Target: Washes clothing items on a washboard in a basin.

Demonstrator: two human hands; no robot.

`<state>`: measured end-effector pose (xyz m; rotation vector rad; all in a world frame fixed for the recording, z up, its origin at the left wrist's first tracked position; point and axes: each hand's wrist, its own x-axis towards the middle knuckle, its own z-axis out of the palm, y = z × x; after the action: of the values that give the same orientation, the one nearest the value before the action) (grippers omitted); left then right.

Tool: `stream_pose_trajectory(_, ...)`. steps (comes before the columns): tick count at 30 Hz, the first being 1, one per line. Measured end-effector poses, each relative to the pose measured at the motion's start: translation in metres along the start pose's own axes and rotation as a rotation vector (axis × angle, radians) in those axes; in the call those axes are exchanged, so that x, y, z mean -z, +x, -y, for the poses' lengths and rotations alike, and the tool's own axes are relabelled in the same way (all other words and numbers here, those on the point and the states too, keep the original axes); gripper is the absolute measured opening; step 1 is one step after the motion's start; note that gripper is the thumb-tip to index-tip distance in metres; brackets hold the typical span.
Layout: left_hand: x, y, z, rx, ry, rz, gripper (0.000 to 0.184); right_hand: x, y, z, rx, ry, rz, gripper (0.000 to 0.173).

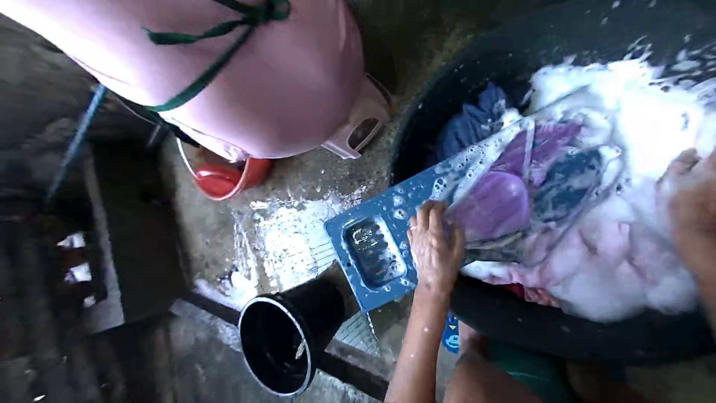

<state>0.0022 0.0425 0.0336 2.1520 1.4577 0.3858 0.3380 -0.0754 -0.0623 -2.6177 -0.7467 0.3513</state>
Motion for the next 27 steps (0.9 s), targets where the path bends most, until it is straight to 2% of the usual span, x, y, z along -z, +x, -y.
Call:
stream_pose_trajectory(2,-0.012,0.019,-0.009,0.015,0.121,0.058,0.036,-0.008,-0.024,0.002,-0.085,0.017,0.07,0.055)
stream_pose_trajectory(4,-0.017,0.032,-0.021,-0.044,0.154,0.078,0.023,0.002,-0.025,0.025,-0.234,0.098,0.059,0.055)
stream_pose_trajectory(6,-0.011,0.035,-0.033,-0.117,0.075,0.067,0.014,0.019,-0.018,0.036,-0.263,0.206,-0.054,0.056)
stream_pose_trajectory(9,0.013,0.019,-0.037,-0.198,-0.204,0.1,0.016,0.046,-0.021,0.087,-0.213,0.48,-0.082,0.052)
stream_pose_trajectory(11,0.025,-0.001,-0.027,-0.162,-0.173,0.071,0.02,0.046,-0.042,0.128,-0.022,0.555,0.014,0.044)
stream_pose_trajectory(13,0.027,-0.015,-0.008,-0.09,0.002,-0.01,0.023,0.03,-0.081,0.166,0.293,0.56,0.108,0.04)
stream_pose_trajectory(15,0.019,-0.026,0.015,-0.058,0.198,-0.133,0.026,0.0,-0.132,0.19,0.694,0.433,0.223,0.036)
stream_pose_trajectory(17,0.005,-0.032,0.03,-0.067,0.298,-0.23,0.028,-0.02,-0.156,0.189,0.939,0.21,0.38,0.042)
stream_pose_trajectory(18,0.0,-0.034,0.035,-0.077,0.316,-0.248,0.029,-0.026,-0.147,0.18,0.924,0.171,0.41,0.041)
stream_pose_trajectory(19,-0.003,-0.035,0.038,-0.086,0.329,-0.248,0.029,-0.032,-0.127,0.167,0.819,0.152,0.407,0.037)
stream_pose_trajectory(22,-0.006,-0.033,0.037,-0.075,0.308,-0.257,0.029,-0.034,-0.037,0.134,0.321,0.023,0.344,0.039)
stream_pose_trajectory(24,-0.006,-0.03,0.034,-0.075,0.29,-0.258,0.028,-0.019,-0.015,0.133,0.285,-0.003,0.2,0.041)
stream_pose_trajectory(25,-0.006,-0.03,0.034,-0.078,0.285,-0.253,0.028,-0.011,-0.031,0.148,0.321,0.052,0.18,0.042)
stream_pose_trajectory(27,-0.007,-0.031,0.036,-0.091,0.288,-0.263,0.03,-0.008,-0.095,0.19,0.544,0.158,0.243,0.042)
